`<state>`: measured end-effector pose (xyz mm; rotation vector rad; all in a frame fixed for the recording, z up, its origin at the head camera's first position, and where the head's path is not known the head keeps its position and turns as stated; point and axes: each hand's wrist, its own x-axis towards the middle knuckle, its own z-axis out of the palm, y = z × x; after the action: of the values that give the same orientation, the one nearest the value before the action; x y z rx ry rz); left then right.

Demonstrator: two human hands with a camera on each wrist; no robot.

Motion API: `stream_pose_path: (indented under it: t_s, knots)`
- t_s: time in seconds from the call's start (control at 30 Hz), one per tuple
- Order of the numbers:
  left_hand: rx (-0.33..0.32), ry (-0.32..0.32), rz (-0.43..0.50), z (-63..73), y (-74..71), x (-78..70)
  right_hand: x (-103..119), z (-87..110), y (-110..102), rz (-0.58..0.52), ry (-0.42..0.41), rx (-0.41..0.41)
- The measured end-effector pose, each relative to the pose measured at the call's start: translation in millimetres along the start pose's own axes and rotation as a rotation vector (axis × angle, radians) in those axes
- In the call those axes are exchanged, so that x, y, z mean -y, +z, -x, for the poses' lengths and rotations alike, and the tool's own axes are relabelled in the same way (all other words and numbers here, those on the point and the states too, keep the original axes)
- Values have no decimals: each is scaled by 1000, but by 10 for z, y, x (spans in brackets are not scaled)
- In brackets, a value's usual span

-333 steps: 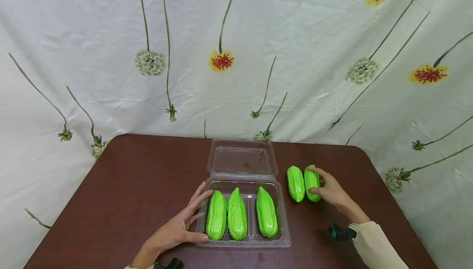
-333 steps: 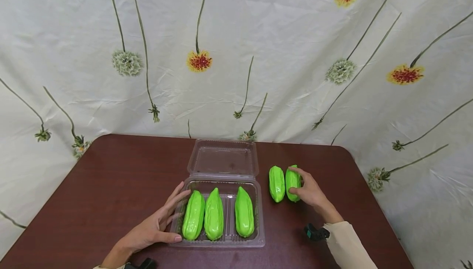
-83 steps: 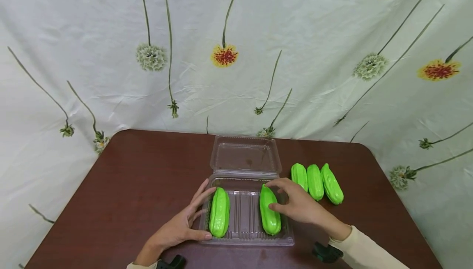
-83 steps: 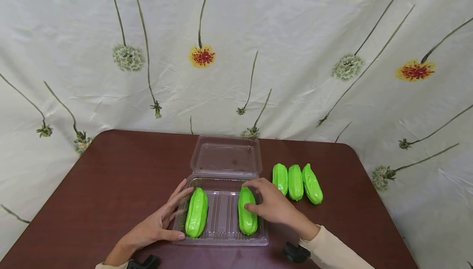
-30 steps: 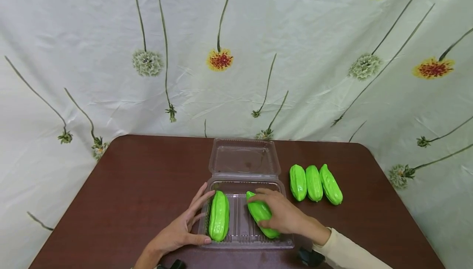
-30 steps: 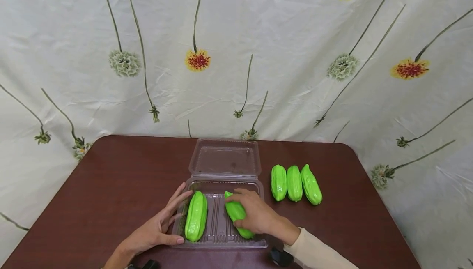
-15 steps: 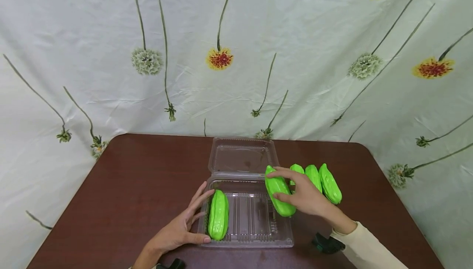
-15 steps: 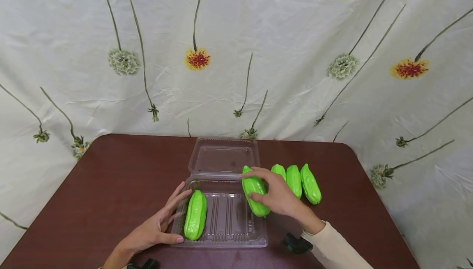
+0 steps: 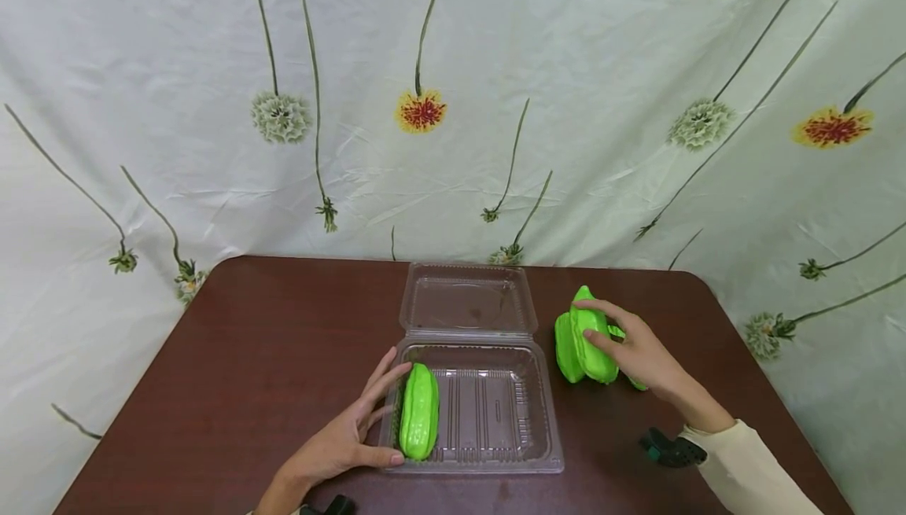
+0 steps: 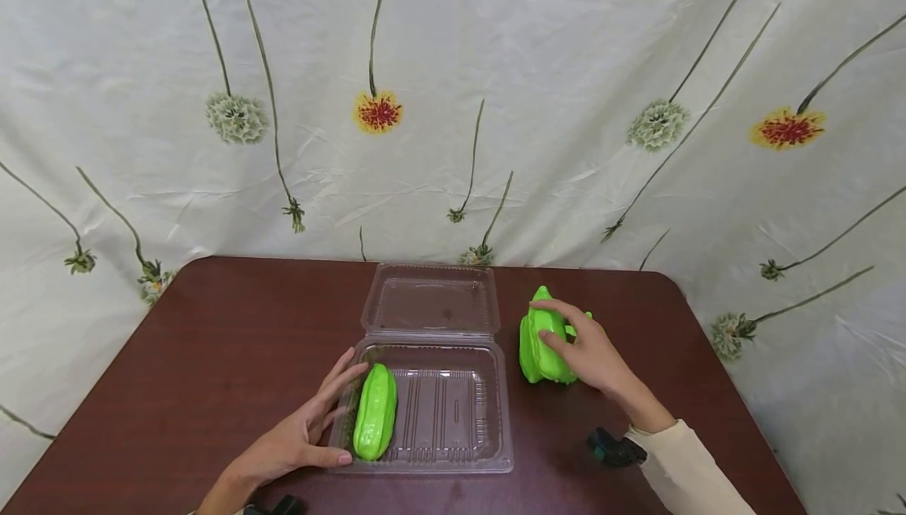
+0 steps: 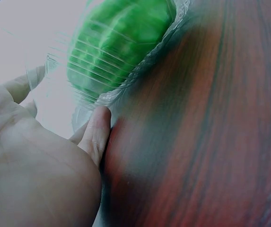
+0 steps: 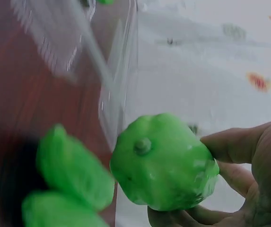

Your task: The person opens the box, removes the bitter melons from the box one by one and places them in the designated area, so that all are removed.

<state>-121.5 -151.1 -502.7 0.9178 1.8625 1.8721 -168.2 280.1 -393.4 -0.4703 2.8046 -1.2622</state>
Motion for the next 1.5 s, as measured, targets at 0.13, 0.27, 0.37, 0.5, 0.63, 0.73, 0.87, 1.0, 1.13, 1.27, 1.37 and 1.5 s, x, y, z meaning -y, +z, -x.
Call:
stream_pose_path:
  t_s: [0.13, 0.27, 0.37, 0.5, 0.63, 0.73, 0.87, 1.0, 1.13, 1.27, 1.37, 1.5]
  knots:
    - [-5, -18, 2, 4, 2, 4, -170, 27, -199, -35, 76, 16]
    - [-5, -16, 1, 6, 6, 1, -384, 63, -374, -45, 129, 29]
    - [-1, 9, -10, -4, 8, -1, -550, 106, -478, -83, 167, 28]
    - [-4, 5, -14, -14, 10, -1, -739, 167, -571, -138, 212, 21]
    - [-2, 2, -15, -12, 6, 5, -875, 211, -632, -201, 255, 19]
    - [1, 8, -13, -8, 4, 10, -948, 245, -677, -281, 288, 26]
    - [-4, -12, 0, 2, 6, 4, -1015, 273, -719, -341, 339, 37]
    - [-1, -15, -1, 0, -1, -5, -1080, 272, -702, -344, 387, 55]
    - [2, -20, 4, -2, -5, -8, -1154, 256, -620, -365, 416, 86]
    - [2, -22, 7, -8, -5, -13, -1199, 226, -554, -392, 427, 93]
    - [1, -16, 3, -10, -3, -18, -1206, 209, -535, -399, 432, 88]
    - [2, -15, 7, -3, -4, -13, -1215, 190, -518, -386, 436, 96]
